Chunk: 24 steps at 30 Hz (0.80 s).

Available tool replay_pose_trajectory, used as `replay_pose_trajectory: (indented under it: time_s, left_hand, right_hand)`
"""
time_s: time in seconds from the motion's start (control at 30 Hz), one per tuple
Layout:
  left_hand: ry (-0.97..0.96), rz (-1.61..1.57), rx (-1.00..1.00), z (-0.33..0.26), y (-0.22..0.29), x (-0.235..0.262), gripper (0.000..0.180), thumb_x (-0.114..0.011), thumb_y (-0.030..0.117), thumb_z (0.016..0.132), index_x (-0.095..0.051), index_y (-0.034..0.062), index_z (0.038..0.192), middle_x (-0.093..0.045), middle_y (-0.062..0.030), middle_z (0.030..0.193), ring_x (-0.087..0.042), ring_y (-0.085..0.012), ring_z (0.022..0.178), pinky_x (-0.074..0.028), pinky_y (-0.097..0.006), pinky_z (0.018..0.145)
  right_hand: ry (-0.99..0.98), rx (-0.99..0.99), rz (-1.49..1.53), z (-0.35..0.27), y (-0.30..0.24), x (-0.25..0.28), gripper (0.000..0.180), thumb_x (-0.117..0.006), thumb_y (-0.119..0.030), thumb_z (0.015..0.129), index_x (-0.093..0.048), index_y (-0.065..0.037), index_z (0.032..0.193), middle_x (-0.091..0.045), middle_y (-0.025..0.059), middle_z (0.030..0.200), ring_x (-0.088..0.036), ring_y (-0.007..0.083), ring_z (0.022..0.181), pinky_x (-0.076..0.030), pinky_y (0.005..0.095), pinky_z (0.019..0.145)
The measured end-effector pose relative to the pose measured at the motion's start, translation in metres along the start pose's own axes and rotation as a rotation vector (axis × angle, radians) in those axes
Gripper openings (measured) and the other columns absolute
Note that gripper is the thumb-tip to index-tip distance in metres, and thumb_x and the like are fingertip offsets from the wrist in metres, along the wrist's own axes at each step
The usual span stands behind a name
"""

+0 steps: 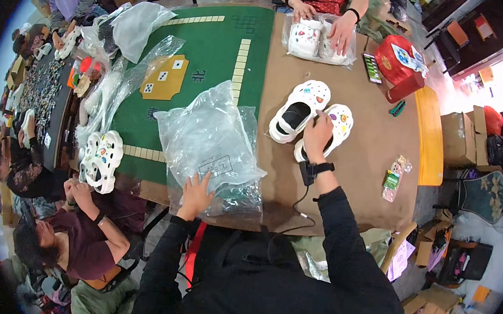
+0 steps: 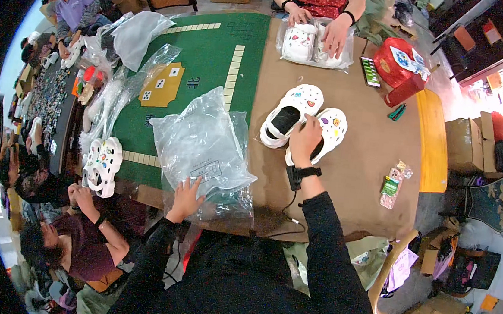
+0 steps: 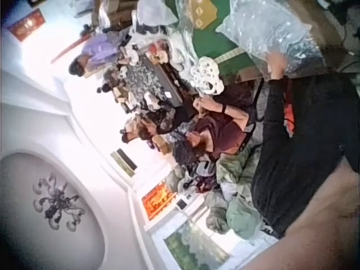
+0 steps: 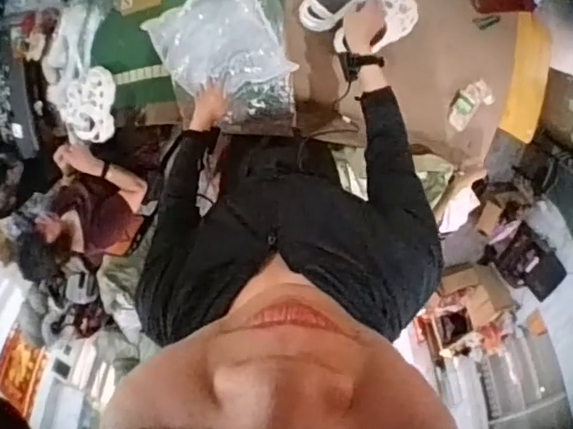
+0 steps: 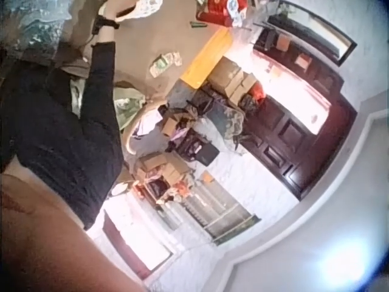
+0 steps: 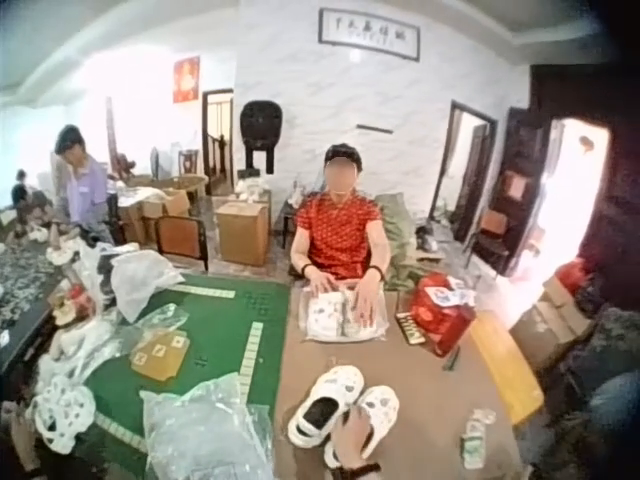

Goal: Attaching decorative charms to clogs and organizing them into plastic bags at a shared workspace.

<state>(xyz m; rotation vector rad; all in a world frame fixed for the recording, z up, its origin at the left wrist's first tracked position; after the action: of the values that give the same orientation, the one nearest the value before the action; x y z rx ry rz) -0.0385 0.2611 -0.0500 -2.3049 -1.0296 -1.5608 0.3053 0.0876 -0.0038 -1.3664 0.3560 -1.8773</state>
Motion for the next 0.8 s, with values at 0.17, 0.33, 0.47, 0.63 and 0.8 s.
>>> replay_pose_trajectory:
  time_s: [0.17, 0.33, 0.47, 0.63, 0.8]
  left_hand:
    - [0.017, -0.056, -0.024, -0.002, 0.004, 0.000, 0.066, -0.058, 0.033, 0.077, -0.031, 0.0191, 0.135, -0.031, -0.0272, 0.134, -0.028, -0.0514, 0.120, -0.025, -0.055, 0.099]
    - [0.011, -0.076, -0.043, -0.003, 0.004, 0.002, 0.064, -0.059, 0.032, 0.077, -0.034, 0.0166, 0.134, -0.031, -0.0272, 0.134, -0.027, -0.0500, 0.121, -0.023, -0.055, 0.099]
    - [0.049, -0.007, -0.061, 0.001, 0.019, 0.015, 0.059, -0.059, 0.030, 0.077, -0.040, 0.0105, 0.129, -0.031, -0.0261, 0.134, -0.027, -0.0457, 0.123, -0.021, -0.053, 0.101]
    - [0.173, -0.089, -0.342, 0.020, 0.053, 0.040, 0.049, -0.057, 0.027, 0.079, -0.046, 0.0096, 0.123, -0.034, -0.0236, 0.132, -0.029, -0.0420, 0.122, -0.022, -0.051, 0.101]
    - [0.206, 0.038, -0.310, 0.051, 0.070, 0.045, 0.054, -0.059, 0.027, 0.077, -0.042, 0.0159, 0.127, -0.030, -0.0239, 0.134, -0.028, -0.0455, 0.122, -0.021, -0.058, 0.099]
  right_hand:
    - [-0.106, -0.006, -0.102, 0.008, -0.004, -0.019, 0.026, -0.055, -0.014, 0.077, -0.058, -0.004, 0.100, -0.055, 0.0128, 0.102, -0.050, 0.0306, 0.096, -0.041, 0.0427, 0.079]
    - [-0.150, 0.000, -0.127, 0.008, -0.006, -0.026, 0.029, -0.060, -0.016, 0.075, -0.059, -0.005, 0.101, -0.055, 0.0144, 0.101, -0.051, 0.0322, 0.096, -0.043, 0.0413, 0.080]
    - [-0.280, 0.052, -0.244, 0.011, -0.010, -0.029, 0.038, -0.062, -0.014, 0.071, -0.055, -0.003, 0.106, -0.047, 0.0157, 0.108, -0.050, 0.0329, 0.097, -0.044, 0.0434, 0.078]
    - [-0.367, 0.043, -0.205, 0.028, 0.003, -0.036, 0.048, -0.050, 0.007, 0.068, -0.040, -0.002, 0.115, -0.040, 0.0298, 0.111, -0.056, 0.0423, 0.075, -0.049, 0.0437, 0.064]
    - [-0.465, 0.260, -0.064, 0.018, 0.003, -0.033, 0.036, -0.046, 0.004, 0.071, -0.041, -0.001, 0.106, -0.030, 0.0388, 0.123, -0.056, 0.0445, 0.071, -0.049, 0.0456, 0.063]
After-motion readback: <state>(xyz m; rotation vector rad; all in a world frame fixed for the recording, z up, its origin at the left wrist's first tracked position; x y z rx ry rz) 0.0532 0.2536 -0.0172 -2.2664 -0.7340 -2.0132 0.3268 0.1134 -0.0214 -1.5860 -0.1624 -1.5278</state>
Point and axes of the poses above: each hand's wrist, its own z-axis towards the middle knuckle, its own x-axis out of the back of the hand, y = z × x, the point moved 3 cm from there along z, towards the middle knuckle
